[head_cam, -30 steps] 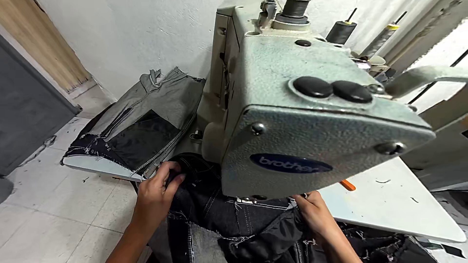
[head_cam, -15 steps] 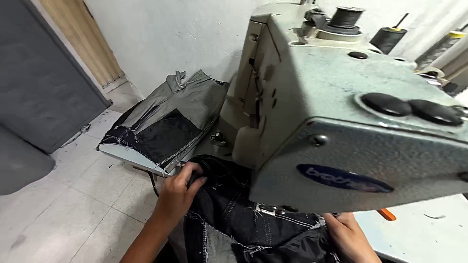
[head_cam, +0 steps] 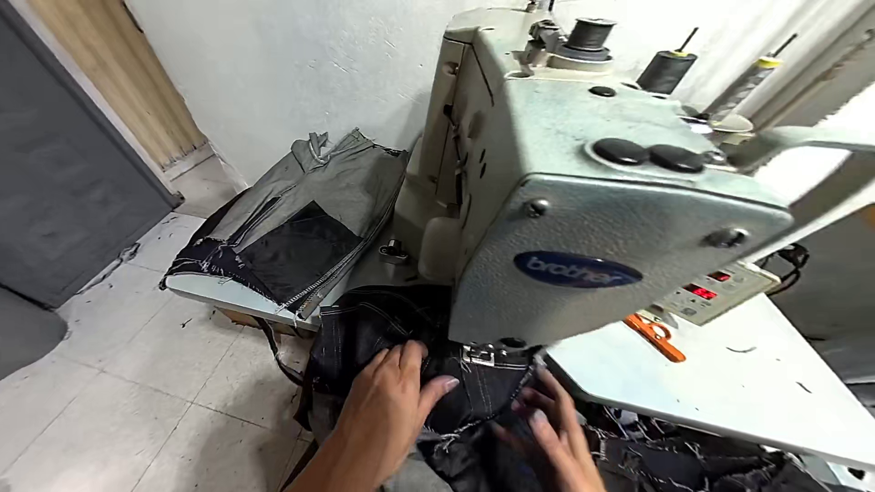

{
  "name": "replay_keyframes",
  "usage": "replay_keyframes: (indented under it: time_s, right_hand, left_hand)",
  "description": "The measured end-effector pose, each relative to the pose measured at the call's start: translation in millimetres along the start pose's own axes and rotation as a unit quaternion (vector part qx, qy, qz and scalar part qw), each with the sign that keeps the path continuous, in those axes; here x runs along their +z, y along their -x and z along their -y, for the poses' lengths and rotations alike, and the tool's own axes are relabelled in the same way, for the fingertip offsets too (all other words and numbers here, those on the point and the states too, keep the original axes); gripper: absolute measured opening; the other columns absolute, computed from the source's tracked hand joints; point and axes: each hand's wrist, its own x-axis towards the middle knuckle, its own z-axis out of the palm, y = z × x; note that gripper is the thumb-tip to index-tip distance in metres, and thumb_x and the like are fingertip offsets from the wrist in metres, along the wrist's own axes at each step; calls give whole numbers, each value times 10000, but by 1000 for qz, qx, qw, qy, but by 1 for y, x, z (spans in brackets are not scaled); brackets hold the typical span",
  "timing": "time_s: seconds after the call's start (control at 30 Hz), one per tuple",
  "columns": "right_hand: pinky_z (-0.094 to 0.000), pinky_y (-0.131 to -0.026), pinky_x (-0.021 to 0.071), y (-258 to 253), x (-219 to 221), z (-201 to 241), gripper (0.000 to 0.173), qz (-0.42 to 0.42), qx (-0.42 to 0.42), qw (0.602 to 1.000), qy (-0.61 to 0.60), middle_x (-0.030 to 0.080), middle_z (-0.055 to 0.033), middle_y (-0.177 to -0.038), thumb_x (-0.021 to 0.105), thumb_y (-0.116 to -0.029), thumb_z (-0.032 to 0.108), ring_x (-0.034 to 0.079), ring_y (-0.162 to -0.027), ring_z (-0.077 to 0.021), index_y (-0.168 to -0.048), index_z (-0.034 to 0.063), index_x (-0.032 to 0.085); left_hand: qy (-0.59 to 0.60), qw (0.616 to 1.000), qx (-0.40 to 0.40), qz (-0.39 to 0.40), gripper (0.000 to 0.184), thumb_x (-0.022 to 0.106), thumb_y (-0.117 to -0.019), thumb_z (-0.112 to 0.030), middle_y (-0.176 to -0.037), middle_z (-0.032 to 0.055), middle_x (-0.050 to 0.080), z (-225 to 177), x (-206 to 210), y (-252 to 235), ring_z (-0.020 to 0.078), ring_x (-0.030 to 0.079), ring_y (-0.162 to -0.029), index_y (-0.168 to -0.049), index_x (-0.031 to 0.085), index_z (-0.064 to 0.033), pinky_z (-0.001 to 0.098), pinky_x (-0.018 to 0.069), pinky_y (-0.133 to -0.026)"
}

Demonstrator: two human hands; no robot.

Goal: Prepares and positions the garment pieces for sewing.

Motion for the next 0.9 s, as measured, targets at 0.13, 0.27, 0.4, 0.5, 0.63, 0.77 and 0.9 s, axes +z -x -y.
replay_keyframes:
  time_s: [0.13, 0.27, 0.4, 0.5, 0.63, 0.77, 0.9]
  right_hand:
    - [-355, -849, 622, -33, 19, -16, 1119, 152, 20, 956, -249, 647, -42, -1282, 927, -679, 416, 698, -1063, -151, -1504, 87, 245]
    - [-350, -927, 589, -42, 19, -31, 794, 243, 9, 902, -356, 707, -5, -1208, 870, -758, 170, 697, -1083, -132, -1403, 152, 408]
    - [-349, -926, 591, -48, 19, -36, 663, 261, 6, 877, -403, 739, -4, -1145, 845, -738, 68, 712, -1056, -130, -1316, 171, 540]
    - [-355, -876, 607, -48, 25, -40, 547, 198, 44, 885, -419, 746, -29, -1075, 784, -751, 7, 726, -995, -144, -1237, 144, 574]
    - [-305, -699, 605, -40, 45, -31, 199, -106, 138, 944, -281, 670, -26, -908, 370, -1041, 34, 689, -807, -99, -1194, 82, 487]
    - [-173, -683, 546, -61, -61, 0, 329, 37, -59, 997, 37, 714, 134, -844, 395, -892, 78, 641, -763, 67, -960, 134, 712]
    - [-148, -628, 497, -87, -71, 62, 311, 162, -224, 919, 280, 619, 176, -724, 601, -964, 488, 566, -673, 107, -852, 211, 686]
  left_hand:
    - [8, 993, -52, 104, 615, 473, -1040, -505, -917, 225, 711, -15, 2, -8, 373, 723, -874, -1047, 681, 74, 506, 583, -798]
    - [-41, 992, -52, 106, 624, 446, -1050, -487, -956, 245, 719, -24, 3, -13, 387, 735, -909, -1057, 683, 90, 501, 587, -792]
    - [-66, 997, -6, -27, 555, 491, -1020, -452, -766, 178, 695, -20, 21, -8, 331, 729, -692, -955, 701, 57, 458, 590, -594]
    - [-58, 994, -4, -97, 473, 491, -1016, -385, -673, 127, 650, -19, 30, -7, 274, 691, -587, -883, 699, 19, 411, 553, -504]
    - [34, 995, -49, -76, 403, 499, -1027, -315, -637, 105, 602, -10, 27, -2, 249, 636, -551, -848, 680, -3, 417, 528, -504]
    - [118, 986, -101, -53, 465, 441, -1054, -375, -608, 45, 534, 41, -6, 8, 156, 551, -556, -795, 633, -40, 362, 470, -533]
    - [87, 989, -86, -84, 506, 419, -1075, -436, -611, 32, 546, 72, -13, 28, 125, 559, -546, -795, 617, -63, 331, 478, -507]
